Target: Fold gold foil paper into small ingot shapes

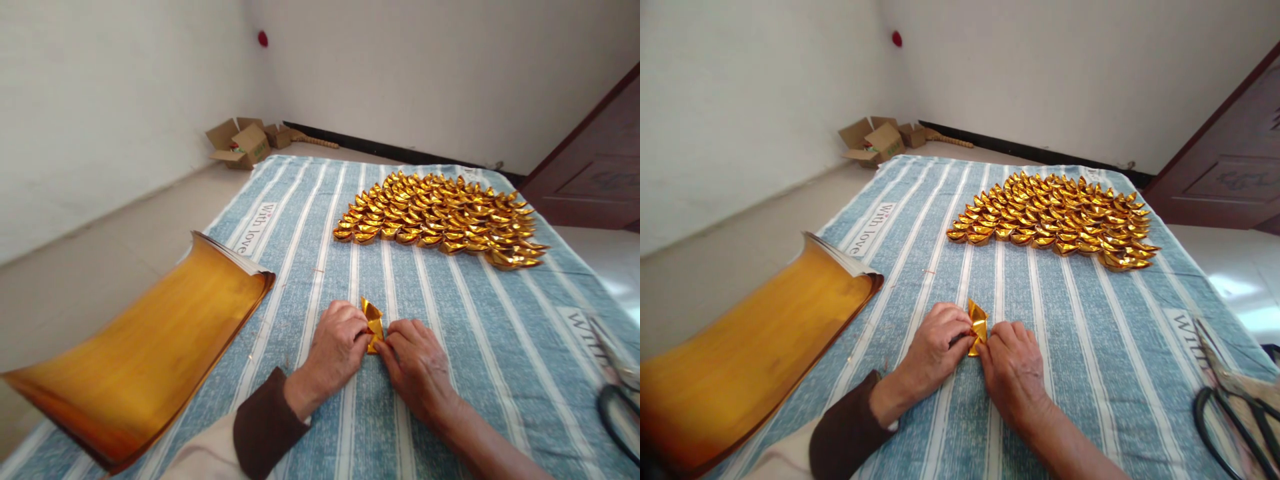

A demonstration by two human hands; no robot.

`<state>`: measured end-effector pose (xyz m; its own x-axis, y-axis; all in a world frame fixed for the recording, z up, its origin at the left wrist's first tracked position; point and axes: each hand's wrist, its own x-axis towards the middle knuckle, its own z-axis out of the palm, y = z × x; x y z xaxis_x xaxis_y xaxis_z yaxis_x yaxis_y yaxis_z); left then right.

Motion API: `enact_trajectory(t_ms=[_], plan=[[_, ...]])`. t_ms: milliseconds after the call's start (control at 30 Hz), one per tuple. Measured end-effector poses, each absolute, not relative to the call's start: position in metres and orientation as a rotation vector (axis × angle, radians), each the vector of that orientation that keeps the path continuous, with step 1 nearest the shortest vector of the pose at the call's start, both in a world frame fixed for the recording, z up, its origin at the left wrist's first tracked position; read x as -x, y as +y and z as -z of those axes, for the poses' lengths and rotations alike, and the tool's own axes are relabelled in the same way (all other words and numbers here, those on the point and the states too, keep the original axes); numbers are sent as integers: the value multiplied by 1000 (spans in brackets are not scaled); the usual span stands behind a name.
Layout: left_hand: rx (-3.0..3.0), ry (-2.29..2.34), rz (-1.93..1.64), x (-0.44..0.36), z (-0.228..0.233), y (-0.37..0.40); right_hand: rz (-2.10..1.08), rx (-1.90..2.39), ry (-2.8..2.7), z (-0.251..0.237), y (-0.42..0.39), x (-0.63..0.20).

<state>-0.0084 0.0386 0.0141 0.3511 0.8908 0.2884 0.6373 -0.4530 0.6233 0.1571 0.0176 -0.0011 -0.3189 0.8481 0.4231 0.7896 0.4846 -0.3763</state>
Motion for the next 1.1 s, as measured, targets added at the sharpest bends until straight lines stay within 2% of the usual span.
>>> enact_trajectory(t_ms=[533,1100], plan=[[-2238,1354,-887,8,-9,39,160,1175,-2350,2,13,-157],[-2241,1304,-920,15,-7,45,182,1224,-2383,1,12,-153]])
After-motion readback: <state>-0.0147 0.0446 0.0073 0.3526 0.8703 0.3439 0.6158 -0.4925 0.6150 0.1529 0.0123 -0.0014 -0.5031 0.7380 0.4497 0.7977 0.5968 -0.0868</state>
